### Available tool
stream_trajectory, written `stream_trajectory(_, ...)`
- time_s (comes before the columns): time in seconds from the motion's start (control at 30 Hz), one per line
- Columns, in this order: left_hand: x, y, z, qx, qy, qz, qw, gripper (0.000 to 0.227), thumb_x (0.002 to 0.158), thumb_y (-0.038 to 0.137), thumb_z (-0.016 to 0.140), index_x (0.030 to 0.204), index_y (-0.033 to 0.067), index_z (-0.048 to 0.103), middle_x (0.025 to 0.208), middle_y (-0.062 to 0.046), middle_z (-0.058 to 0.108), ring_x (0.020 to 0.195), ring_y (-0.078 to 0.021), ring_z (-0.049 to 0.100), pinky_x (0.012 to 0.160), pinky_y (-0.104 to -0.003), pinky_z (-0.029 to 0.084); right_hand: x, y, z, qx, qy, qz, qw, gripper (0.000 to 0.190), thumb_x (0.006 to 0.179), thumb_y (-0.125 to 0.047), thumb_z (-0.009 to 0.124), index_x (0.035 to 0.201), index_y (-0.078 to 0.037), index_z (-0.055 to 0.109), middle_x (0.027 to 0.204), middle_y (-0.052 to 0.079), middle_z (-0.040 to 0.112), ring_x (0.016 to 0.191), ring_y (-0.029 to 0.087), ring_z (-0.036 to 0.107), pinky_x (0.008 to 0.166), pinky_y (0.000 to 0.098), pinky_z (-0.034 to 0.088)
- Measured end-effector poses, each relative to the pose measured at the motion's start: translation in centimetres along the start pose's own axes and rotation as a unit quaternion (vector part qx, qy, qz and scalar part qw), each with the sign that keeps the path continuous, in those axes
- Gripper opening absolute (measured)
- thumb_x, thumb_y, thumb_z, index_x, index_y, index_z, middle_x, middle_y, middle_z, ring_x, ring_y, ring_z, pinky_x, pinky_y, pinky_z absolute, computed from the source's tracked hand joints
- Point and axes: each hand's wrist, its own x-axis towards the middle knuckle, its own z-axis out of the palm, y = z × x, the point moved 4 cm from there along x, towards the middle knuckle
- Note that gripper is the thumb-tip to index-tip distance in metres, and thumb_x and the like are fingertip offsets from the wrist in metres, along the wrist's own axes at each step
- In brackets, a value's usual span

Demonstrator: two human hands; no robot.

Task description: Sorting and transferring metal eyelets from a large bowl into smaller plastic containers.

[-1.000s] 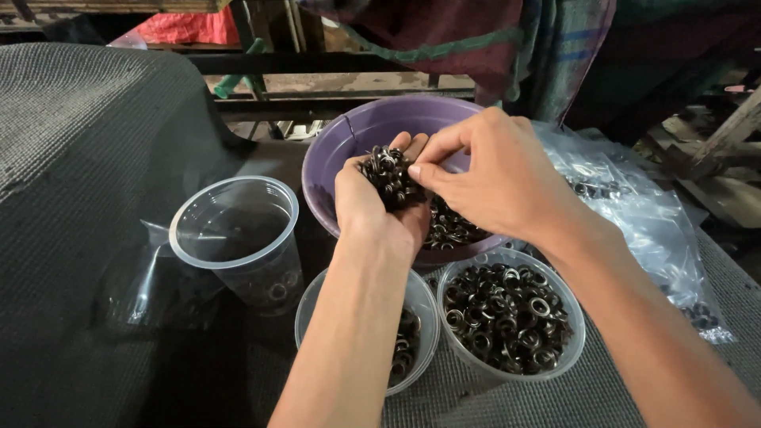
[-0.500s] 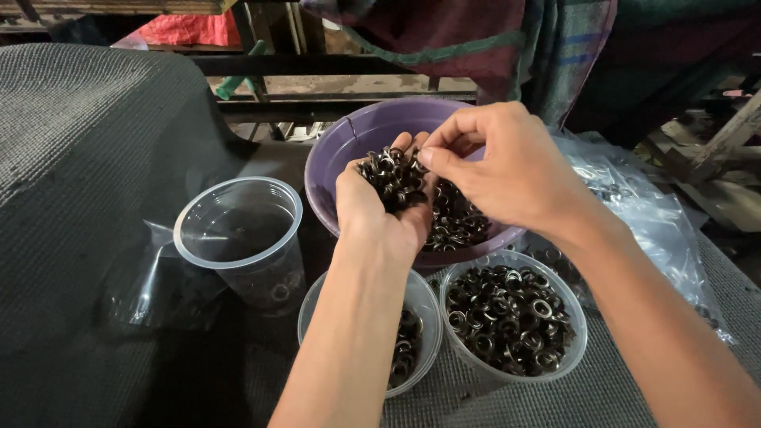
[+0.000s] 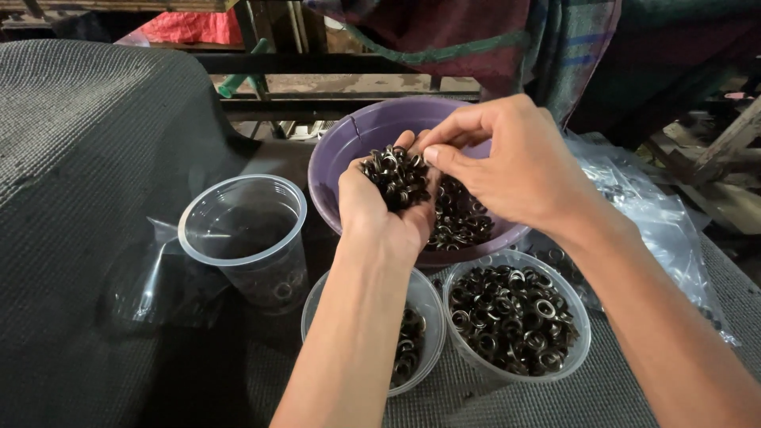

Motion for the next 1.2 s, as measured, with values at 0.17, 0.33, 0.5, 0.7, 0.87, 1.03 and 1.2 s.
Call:
stream_trajectory(0.17,0.8,-0.1,-0.3,-0.025,-0.026,-0.004,0.999,0.036,0.101,0.019,0.04,0.108,-0.0037,0.067,0.1,-0.019,0.067,0.078,-0.0302,0.067,0.071,-0.038,0.063,0.3,-0.7,0.0,0.019,0.017,-0.073,0.997,0.01,0.086,-0.013,0.076,0.09,-0.017,0.084,0.098,-0.005,0.084,0.096,0.004,0.077,0.091,0.0218,0.055)
stream_trajectory(0.33,0.7,-0.1,-0.2,-0.048,-0.039,-0.031,0.998,0.037,0.096,0.015,0.039,0.106,-0.0044,0.069,0.104,-0.025,0.07,0.088,-0.0374,0.071,0.068,-0.034,0.062,0.7,-0.3,1.1,-0.057,-0.009,-0.085,0.995,0.011,0.086,-0.023,0.078,0.094,-0.026,0.086,0.105,-0.009,0.082,0.106,0.018,0.057,0.104,0.0441,0.027)
stream_trajectory(0.5,-0.8,0.1,0.0,-0.004,-0.011,-0.021,1.0,0.043,0.099,0.021,0.037,0.114,-0.0007,0.071,0.113,-0.022,0.073,0.1,-0.0357,0.073,0.084,-0.038,0.062,0.7,-0.1,1.4,-0.069,0.0,-0.1,0.993,0.008,0.084,-0.025,0.079,0.088,-0.027,0.085,0.103,-0.011,0.081,0.093,0.02,0.046,0.089,0.0383,0.036)
stream_trajectory(0.7,-0.5,0.0,0.0,0.0,-0.02,-0.025,0.999,0.037,0.095,0.015,0.042,0.115,-0.001,0.069,0.11,-0.025,0.072,0.089,-0.0376,0.07,0.074,-0.038,0.062,0.3,0.0,0.7,-0.048,0.02,-0.108,0.993,0.008,0.084,-0.024,0.075,0.078,-0.02,0.08,0.083,-0.007,0.08,0.088,0.015,0.061,0.098,0.0342,0.035)
stream_trajectory(0.87,0.2,-0.1,-0.2,0.017,-0.019,-0.008,1.0,0.043,0.097,0.018,0.039,0.116,-0.0017,0.072,0.113,-0.021,0.076,0.085,-0.0296,0.072,0.068,-0.034,0.061,-0.2,-0.1,-0.2,0.021,0.04,-0.065,0.997,0.008,0.08,-0.014,0.074,0.073,-0.012,0.076,0.086,-0.003,0.083,0.085,0.004,0.076,0.08,0.0221,0.058)
stream_trajectory(1.03,0.7,-0.1,-0.2,0.044,-0.047,-0.007,0.998,0.046,0.096,0.021,0.034,0.119,0.002,0.07,0.116,-0.019,0.077,0.087,-0.0302,0.073,0.057,-0.028,0.052,-0.3,0.6,-0.4,0.046,0.067,-0.04,0.996,0.011,0.079,-0.01,0.078,0.07,-0.012,0.072,0.077,-0.003,0.081,0.073,0.002,0.074,0.074,0.0181,0.057)
stream_trajectory(1.2,0.3,-0.2,-0.1,0.024,-0.049,-0.011,0.998,0.048,0.098,0.018,0.031,0.123,-0.0008,0.067,0.123,-0.023,0.075,0.098,-0.0359,0.073,0.073,-0.035,0.058,-0.5,0.9,-1.0,0.05,0.056,-0.04,0.996,0.005,0.082,-0.011,0.08,0.08,-0.012,0.077,0.076,-0.003,0.08,0.07,0.004,0.074,0.075,0.019,0.06)
